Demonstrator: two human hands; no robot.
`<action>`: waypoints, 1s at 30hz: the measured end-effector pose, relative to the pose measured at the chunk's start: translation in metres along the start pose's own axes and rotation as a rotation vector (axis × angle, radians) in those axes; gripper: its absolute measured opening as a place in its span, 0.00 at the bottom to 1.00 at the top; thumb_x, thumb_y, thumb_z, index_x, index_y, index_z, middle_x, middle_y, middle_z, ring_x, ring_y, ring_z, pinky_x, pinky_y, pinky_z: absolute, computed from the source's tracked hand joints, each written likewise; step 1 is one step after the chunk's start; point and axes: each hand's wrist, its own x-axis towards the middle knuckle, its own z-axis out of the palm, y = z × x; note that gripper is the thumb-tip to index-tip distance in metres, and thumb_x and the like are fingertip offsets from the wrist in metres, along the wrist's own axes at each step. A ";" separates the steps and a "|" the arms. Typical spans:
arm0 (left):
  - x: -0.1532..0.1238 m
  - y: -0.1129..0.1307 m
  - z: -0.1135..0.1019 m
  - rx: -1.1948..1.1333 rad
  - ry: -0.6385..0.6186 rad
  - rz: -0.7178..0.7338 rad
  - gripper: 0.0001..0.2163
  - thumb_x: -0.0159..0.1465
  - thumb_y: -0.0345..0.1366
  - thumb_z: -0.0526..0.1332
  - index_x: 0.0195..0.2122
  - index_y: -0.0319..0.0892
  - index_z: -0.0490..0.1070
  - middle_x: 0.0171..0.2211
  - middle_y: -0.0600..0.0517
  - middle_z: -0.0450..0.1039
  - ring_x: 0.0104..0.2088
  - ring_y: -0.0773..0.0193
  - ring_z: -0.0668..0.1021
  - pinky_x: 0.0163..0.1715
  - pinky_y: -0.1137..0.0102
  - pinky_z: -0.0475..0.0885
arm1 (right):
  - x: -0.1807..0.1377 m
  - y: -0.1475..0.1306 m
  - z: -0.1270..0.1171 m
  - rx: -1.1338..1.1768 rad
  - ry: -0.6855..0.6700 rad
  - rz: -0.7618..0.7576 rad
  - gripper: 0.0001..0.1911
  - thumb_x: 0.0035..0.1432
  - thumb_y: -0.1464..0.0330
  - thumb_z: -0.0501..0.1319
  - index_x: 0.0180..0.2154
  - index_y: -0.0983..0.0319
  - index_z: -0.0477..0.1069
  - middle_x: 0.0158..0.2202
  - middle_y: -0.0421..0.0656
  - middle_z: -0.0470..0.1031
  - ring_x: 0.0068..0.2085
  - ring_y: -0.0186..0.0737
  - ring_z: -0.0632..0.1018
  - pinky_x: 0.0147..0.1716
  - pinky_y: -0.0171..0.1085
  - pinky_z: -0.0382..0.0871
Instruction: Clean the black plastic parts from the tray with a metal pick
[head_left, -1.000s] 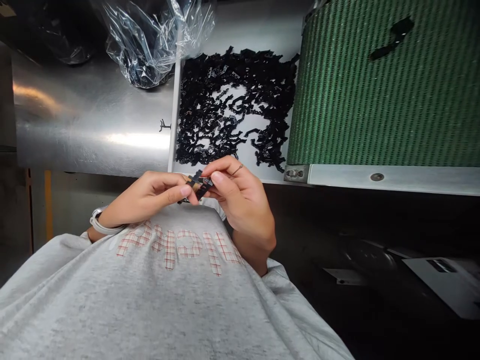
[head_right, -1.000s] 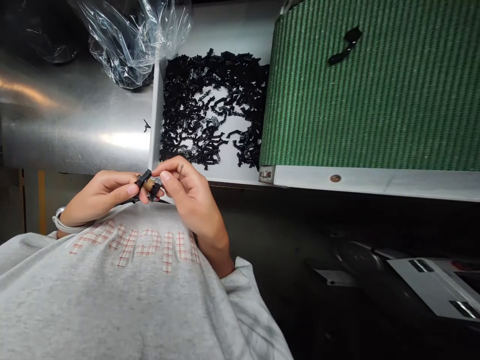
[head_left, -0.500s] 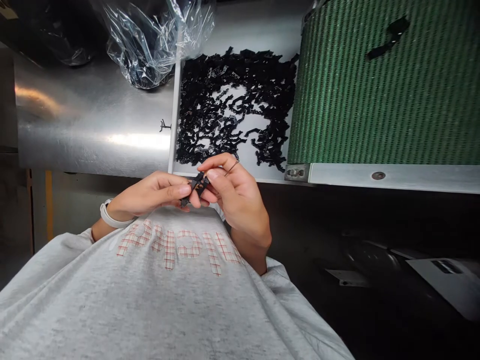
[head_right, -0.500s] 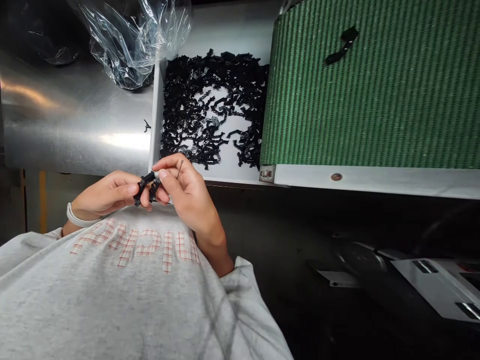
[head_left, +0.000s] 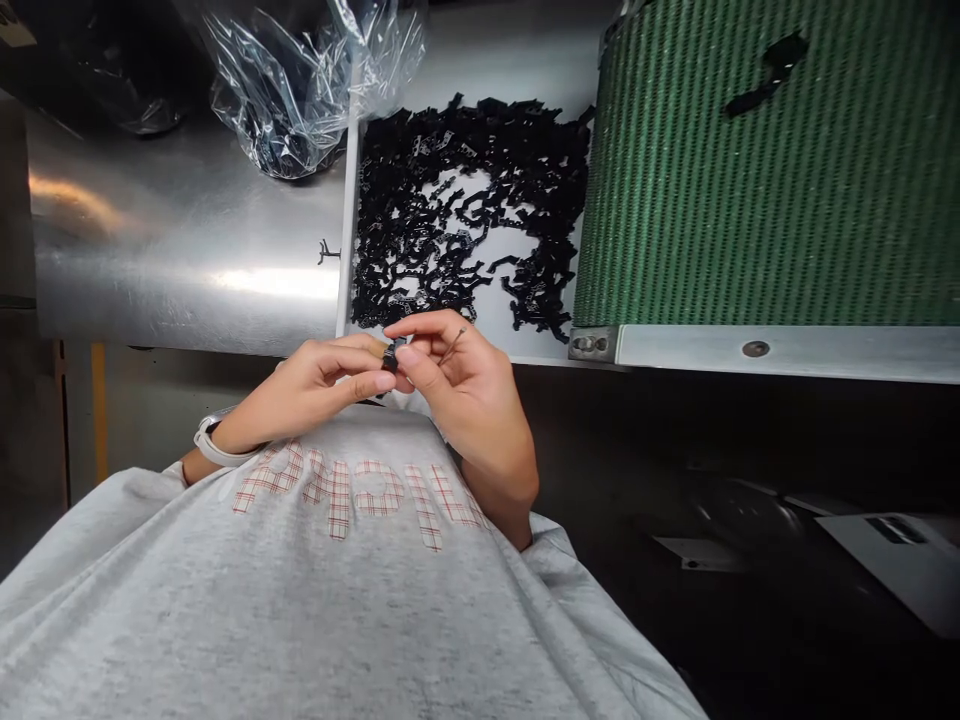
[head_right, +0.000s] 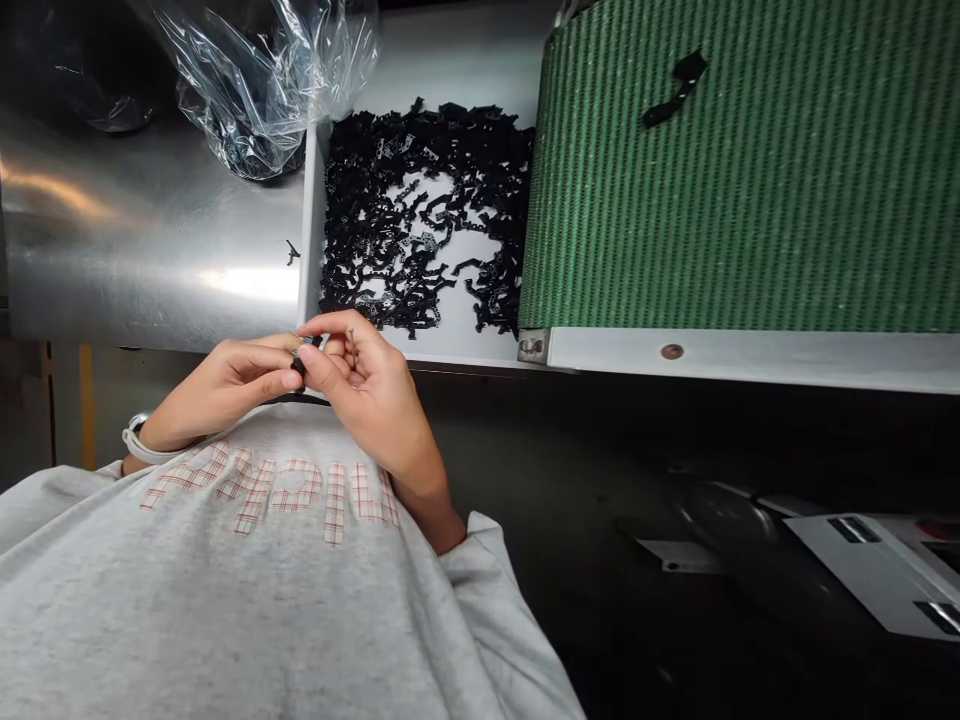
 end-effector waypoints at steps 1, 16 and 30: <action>0.000 0.000 0.000 0.004 -0.005 0.010 0.13 0.68 0.43 0.63 0.31 0.41 0.80 0.33 0.50 0.75 0.38 0.63 0.75 0.41 0.68 0.70 | 0.001 0.001 0.000 0.021 -0.005 0.002 0.06 0.62 0.63 0.66 0.40 0.57 0.76 0.23 0.32 0.63 0.25 0.30 0.68 0.25 0.31 0.65; -0.001 -0.005 -0.003 -0.203 -0.080 -0.081 0.18 0.72 0.47 0.57 0.39 0.43 0.83 0.44 0.49 0.83 0.46 0.60 0.80 0.56 0.65 0.70 | 0.012 0.008 0.004 0.223 0.016 0.006 0.13 0.61 0.55 0.68 0.35 0.58 0.74 0.23 0.32 0.69 0.23 0.27 0.71 0.24 0.30 0.67; 0.004 -0.012 0.002 -0.445 0.019 -0.167 0.21 0.65 0.55 0.63 0.35 0.41 0.82 0.42 0.45 0.82 0.48 0.56 0.81 0.53 0.62 0.73 | -0.002 0.010 0.000 -0.218 0.011 -0.141 0.32 0.47 0.60 0.78 0.52 0.52 0.69 0.33 0.34 0.63 0.33 0.34 0.68 0.34 0.35 0.70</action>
